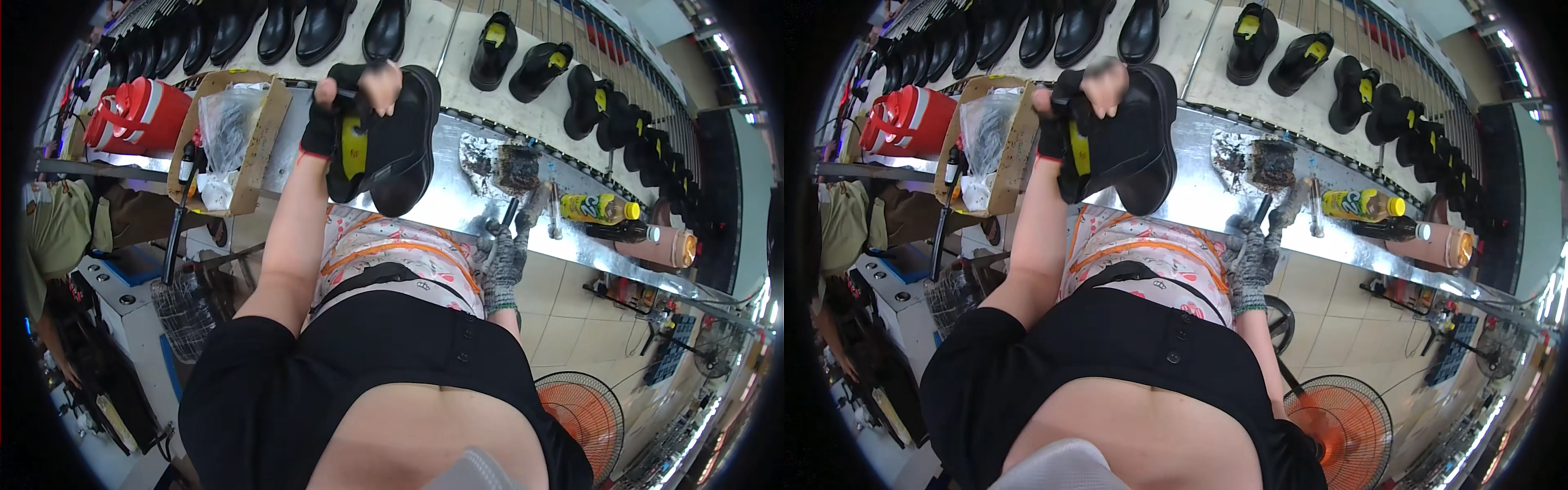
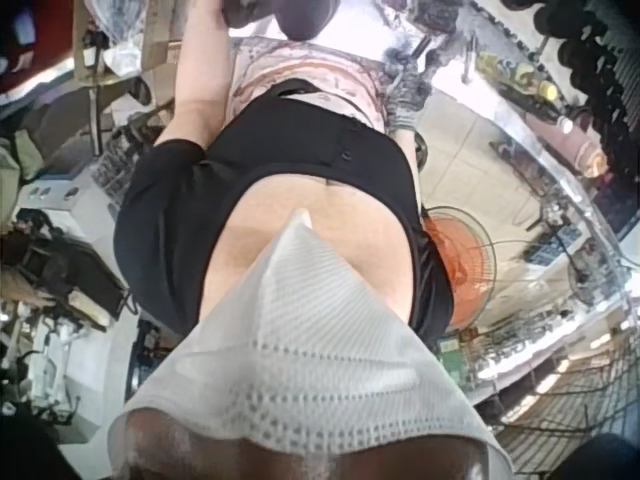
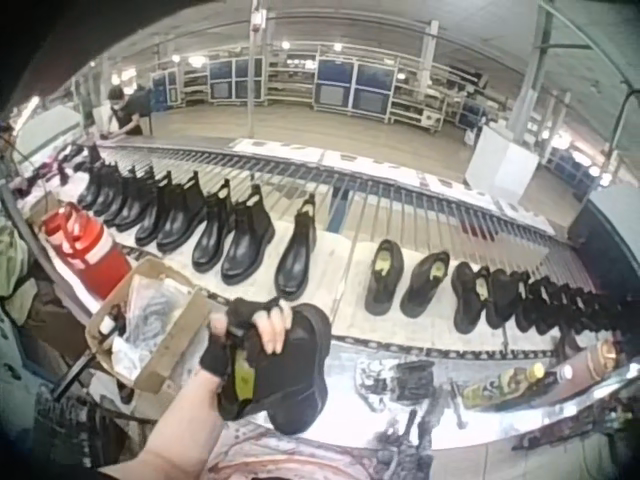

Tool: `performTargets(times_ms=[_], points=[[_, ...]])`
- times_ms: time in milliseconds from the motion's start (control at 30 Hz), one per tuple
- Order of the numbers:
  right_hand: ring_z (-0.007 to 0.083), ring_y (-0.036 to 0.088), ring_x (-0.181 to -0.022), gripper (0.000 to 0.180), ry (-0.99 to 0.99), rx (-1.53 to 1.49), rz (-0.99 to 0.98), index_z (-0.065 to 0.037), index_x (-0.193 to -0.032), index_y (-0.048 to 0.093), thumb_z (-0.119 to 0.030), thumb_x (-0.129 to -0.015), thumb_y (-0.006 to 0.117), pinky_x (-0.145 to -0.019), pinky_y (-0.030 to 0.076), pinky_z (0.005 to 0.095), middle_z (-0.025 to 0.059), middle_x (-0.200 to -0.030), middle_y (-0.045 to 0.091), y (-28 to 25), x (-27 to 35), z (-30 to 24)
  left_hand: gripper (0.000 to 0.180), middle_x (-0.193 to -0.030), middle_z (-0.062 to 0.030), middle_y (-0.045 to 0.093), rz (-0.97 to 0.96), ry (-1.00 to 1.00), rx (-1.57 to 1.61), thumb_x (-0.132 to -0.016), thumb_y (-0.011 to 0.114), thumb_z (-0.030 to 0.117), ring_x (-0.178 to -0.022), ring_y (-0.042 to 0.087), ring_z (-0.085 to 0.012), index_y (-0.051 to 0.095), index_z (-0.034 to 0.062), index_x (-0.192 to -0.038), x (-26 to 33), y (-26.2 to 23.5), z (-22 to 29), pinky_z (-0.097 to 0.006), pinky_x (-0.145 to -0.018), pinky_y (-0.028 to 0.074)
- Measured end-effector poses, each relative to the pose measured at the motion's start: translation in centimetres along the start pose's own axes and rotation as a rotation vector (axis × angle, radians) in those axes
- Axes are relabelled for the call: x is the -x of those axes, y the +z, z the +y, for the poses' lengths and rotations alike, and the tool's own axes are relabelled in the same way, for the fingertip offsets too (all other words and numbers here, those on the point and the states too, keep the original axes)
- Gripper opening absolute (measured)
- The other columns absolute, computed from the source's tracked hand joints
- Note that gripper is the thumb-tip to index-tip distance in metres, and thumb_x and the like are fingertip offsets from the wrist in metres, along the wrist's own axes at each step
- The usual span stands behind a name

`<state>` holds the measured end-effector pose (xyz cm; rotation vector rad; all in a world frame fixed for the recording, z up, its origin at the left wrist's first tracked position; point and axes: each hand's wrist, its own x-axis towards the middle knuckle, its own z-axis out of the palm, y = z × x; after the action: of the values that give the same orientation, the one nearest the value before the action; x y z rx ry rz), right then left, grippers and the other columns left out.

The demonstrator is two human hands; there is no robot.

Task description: The person repeatedly picks up black shoes from a conveyor belt and applies a substance to the surface using a brush. They handle the shoes one at a time, rotating them to cover different areas before placing them back on the belt. The process is repetitive and involves consistent hand movements.

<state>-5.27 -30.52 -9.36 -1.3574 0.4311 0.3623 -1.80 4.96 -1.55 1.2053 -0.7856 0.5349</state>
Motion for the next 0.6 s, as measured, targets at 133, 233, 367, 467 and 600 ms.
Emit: performTargets(times_ms=[133,233,367,467,600], points=[[0.0146,0.057,-0.049,0.043,-0.184,0.003,0.103,-0.008,-0.128,0.035,-0.01,-0.089,0.052,-0.034,0.046,0.0256,0.0136,-0.087,0.062,0.7,1.1,-1.0,0.079,-0.065,-0.0039,0.052,-0.004,-0.129,0.054,-0.077,0.026,0.081,-0.077,0.038,-0.0185,0.055,0.009,-0.061,0.4,1.1,1.4,-0.033,-0.087,0.024],[0.013,0.058,-0.05,0.035,-0.164,-0.038,0.012,-0.007,-0.123,0.041,-0.016,-0.091,0.053,-0.038,0.048,0.0252,0.0122,-0.091,0.064,-1.7,-0.6,0.4,0.078,-0.064,-0.0041,0.053,-0.07,-0.095,0.164,-0.077,0.029,0.08,-0.078,0.039,-0.0184,0.056,0.0089,-0.06,-0.1,1.8,0.9,-0.033,-0.087,0.024],[0.0122,0.057,-0.051,0.029,-0.056,-0.037,0.076,-0.006,-0.117,0.046,-0.018,-0.091,0.053,-0.041,0.048,0.0232,0.0105,-0.093,0.064,-1.7,0.7,-1.7,0.075,-0.065,-0.0044,0.057,-0.2,-0.143,0.262,-0.072,0.039,0.08,-0.08,0.041,-0.0192,0.059,0.0088,-0.06,-0.8,3.0,0.2,-0.035,-0.091,0.022],[0.012,0.056,-0.05,0.027,-0.287,-0.036,0.014,-0.007,-0.114,0.048,-0.017,-0.091,0.053,-0.042,0.047,0.0242,0.0118,-0.096,0.065,-1.2,0.1,-2.7,0.076,-0.066,-0.0039,0.059,-0.339,-0.096,0.273,-0.07,0.04,0.082,-0.08,0.043,-0.0207,0.06,0.0092,-0.06,-1.6,2.8,-0.8,-0.037,-0.096,0.02],[0.0115,0.055,-0.05,0.025,-0.083,0.012,0.013,-0.007,-0.113,0.047,-0.017,-0.091,0.053,-0.039,0.045,0.0254,0.0108,-0.09,0.065,-1.5,0.6,-1.9,0.078,-0.063,-0.0039,0.059,-0.304,-0.161,0.271,-0.065,0.041,0.085,-0.081,0.043,-0.022,0.061,0.0093,-0.058,-1.6,3.7,-0.4,-0.039,-0.098,0.018]])
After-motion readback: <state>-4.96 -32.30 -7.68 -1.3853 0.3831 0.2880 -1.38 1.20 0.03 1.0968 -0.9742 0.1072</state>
